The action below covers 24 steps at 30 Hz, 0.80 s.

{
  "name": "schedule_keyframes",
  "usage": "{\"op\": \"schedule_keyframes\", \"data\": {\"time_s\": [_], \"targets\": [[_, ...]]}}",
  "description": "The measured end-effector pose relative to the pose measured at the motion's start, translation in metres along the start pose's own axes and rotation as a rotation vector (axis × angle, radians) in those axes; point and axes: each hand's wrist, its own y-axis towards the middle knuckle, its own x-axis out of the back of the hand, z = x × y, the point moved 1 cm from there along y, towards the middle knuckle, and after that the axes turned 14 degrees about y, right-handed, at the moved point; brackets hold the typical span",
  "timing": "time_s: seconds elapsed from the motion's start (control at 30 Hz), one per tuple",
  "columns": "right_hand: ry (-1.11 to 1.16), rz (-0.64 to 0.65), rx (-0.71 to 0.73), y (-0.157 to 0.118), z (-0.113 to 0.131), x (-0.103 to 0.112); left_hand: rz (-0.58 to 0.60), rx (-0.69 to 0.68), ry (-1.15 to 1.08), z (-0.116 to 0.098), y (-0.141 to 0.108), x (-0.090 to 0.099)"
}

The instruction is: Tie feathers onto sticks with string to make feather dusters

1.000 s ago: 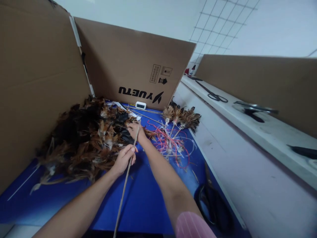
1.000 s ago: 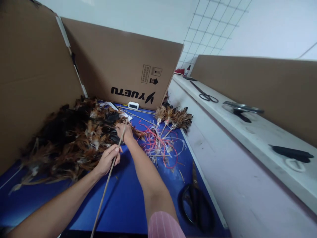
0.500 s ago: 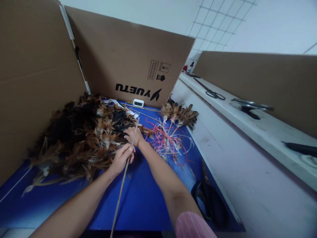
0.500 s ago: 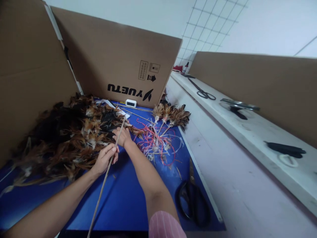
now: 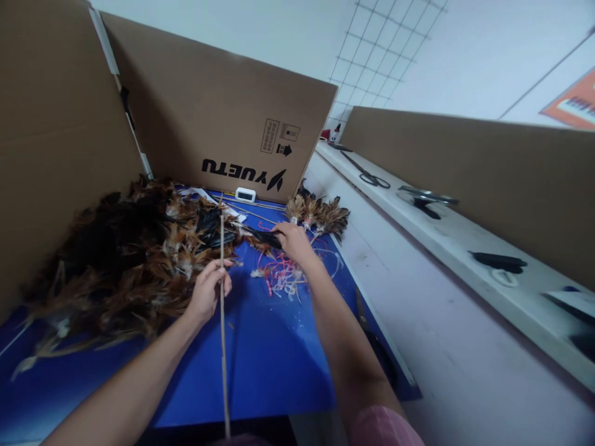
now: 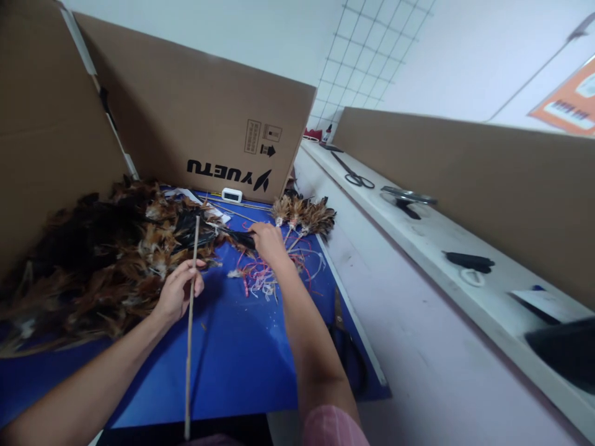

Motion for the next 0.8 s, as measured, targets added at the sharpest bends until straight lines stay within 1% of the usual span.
{"op": "schedule_keyframes", "data": {"time_s": [0.03,0.1,0.2,0.27,0.4,0.5,0.57,0.63,0.7,0.77,0.8], "targets": [[-0.009,0.006,0.019,-0.005,0.000,0.007,-0.006,0.034,-0.043,-0.001,0.001,0.002],[-0.028,0.029,0.078,-0.015,0.004,0.020,0.028,0.136,-0.115,-0.002,0.004,0.006],[-0.076,0.075,0.189,-0.028,0.014,0.032,0.123,0.296,-0.150,0.001,0.006,0.010],[-0.135,0.099,0.270,-0.034,0.023,0.036,0.191,0.358,-0.136,0.003,0.005,0.009],[-0.278,0.120,0.422,-0.041,0.039,0.038,0.349,0.417,-0.078,0.005,-0.001,0.005],[-0.358,0.129,0.505,-0.043,0.047,0.034,0.433,0.403,-0.064,0.004,-0.005,0.003],[-0.384,0.095,0.537,-0.045,0.052,0.029,0.460,0.384,-0.066,0.004,-0.006,0.003],[-0.380,-0.014,0.527,-0.052,0.058,0.023,0.454,0.371,-0.069,0.004,-0.006,0.003],[-0.323,-0.170,0.446,-0.064,0.066,0.014,0.417,0.347,-0.072,0.004,-0.005,0.003],[-0.186,-0.283,0.282,-0.077,0.073,0.000,0.380,0.315,-0.065,0.003,-0.005,0.002],[-0.080,-0.292,0.173,-0.083,0.076,-0.009,0.367,0.303,-0.056,0.002,-0.005,0.002]]}}
